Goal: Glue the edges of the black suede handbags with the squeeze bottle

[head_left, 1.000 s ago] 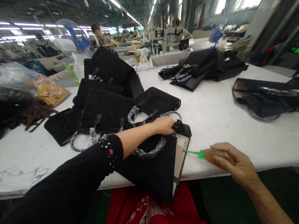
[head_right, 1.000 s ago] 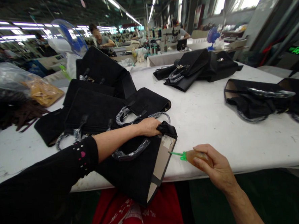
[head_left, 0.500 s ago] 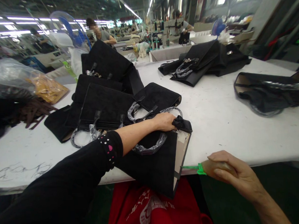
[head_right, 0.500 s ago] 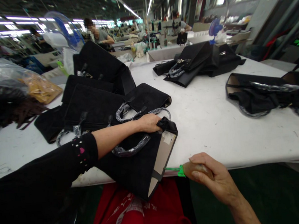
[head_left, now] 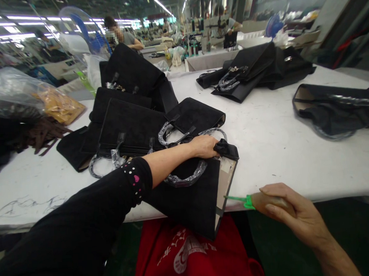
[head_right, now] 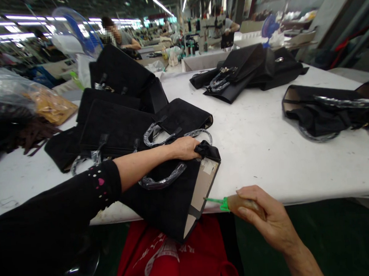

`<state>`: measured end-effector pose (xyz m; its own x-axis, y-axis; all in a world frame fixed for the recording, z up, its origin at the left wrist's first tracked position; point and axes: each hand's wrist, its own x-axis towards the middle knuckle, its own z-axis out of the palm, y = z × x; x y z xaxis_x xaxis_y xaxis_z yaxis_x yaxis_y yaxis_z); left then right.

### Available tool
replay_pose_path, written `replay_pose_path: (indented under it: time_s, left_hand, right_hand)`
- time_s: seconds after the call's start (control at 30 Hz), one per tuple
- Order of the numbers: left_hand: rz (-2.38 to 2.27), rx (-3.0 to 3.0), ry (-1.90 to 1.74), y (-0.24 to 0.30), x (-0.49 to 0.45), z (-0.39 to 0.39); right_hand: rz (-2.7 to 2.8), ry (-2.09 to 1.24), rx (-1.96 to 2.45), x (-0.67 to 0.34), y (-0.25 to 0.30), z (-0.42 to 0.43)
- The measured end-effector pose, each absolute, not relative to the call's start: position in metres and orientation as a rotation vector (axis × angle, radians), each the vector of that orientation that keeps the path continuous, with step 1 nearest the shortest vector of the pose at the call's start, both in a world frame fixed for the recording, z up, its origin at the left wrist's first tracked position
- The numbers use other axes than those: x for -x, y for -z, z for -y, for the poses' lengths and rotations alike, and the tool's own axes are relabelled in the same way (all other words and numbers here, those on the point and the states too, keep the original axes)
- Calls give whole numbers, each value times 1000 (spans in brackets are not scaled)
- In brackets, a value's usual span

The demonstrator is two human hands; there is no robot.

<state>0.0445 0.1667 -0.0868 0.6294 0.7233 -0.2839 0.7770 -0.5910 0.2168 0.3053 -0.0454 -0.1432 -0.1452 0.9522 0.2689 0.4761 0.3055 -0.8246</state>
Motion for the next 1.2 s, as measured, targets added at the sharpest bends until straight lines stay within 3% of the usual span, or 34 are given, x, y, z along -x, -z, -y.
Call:
replay_pose_path:
  time_s: [1.0,1.2]
  left_hand:
    - [-1255,-2557,197,84,-44,-159]
    - [-1295,-2641,54,55,-37,-152]
  right_hand:
    - [1936,-572,1231,-289,124,72]
    - [2036,-607,1201,-288,116,69]
